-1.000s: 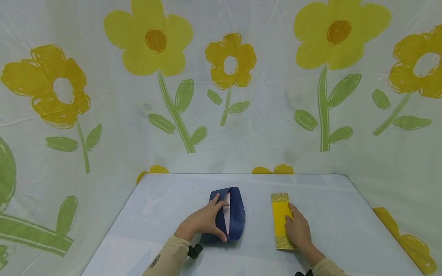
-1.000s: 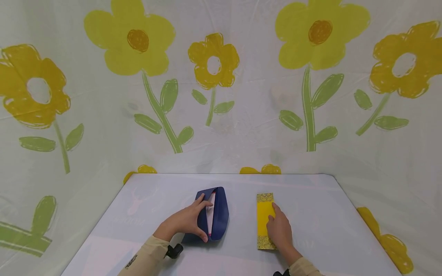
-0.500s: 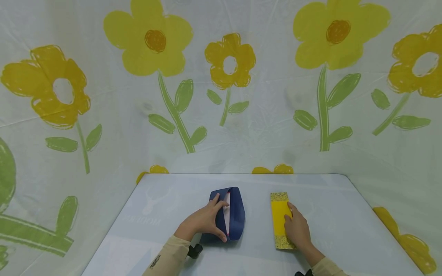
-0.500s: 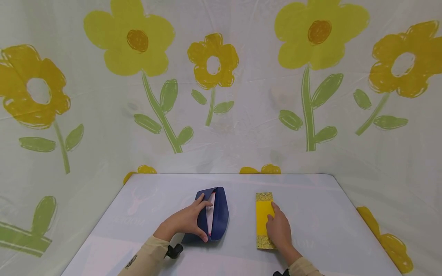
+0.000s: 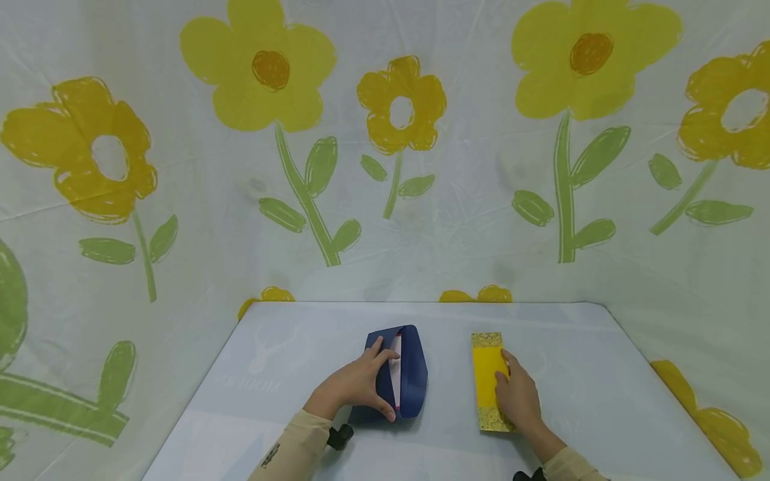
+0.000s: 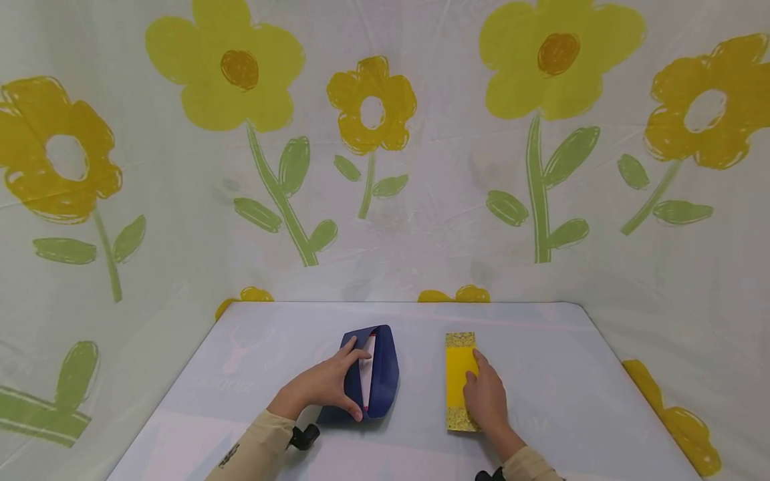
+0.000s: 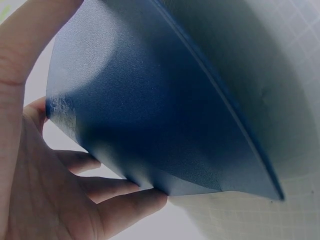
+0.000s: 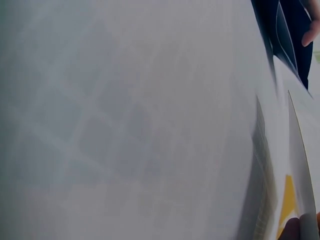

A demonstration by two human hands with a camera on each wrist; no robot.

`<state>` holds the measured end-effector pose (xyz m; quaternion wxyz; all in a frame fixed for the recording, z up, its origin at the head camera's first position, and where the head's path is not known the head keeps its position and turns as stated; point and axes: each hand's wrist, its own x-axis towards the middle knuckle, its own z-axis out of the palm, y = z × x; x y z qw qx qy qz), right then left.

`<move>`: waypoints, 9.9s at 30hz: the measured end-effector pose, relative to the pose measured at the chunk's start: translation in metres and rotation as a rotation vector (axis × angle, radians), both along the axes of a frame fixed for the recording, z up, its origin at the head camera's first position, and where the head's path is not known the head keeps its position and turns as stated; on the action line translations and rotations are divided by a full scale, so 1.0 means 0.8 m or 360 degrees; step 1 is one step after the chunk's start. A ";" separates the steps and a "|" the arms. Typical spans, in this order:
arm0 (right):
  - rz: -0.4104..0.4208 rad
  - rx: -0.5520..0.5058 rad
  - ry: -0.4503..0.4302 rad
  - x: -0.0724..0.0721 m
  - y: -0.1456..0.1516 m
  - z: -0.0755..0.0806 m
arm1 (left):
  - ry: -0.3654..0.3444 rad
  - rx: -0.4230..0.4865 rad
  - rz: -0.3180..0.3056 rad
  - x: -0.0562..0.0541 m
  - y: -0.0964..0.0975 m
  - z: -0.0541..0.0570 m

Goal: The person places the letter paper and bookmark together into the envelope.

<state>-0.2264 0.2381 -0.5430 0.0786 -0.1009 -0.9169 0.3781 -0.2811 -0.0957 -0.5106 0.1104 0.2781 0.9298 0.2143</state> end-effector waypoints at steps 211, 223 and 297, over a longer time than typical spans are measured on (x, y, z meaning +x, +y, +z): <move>0.0073 -0.0177 0.0257 -0.026 -0.150 0.020 | -0.0025 -0.0022 0.0025 0.000 0.000 -0.001; 0.0119 -0.0157 0.0210 -0.026 -0.152 0.016 | -0.0027 -0.0037 0.0035 -0.001 0.001 -0.001; 0.0069 -0.0173 0.0249 -0.034 -0.165 0.014 | -0.0004 -0.0057 0.0007 0.000 -0.001 0.003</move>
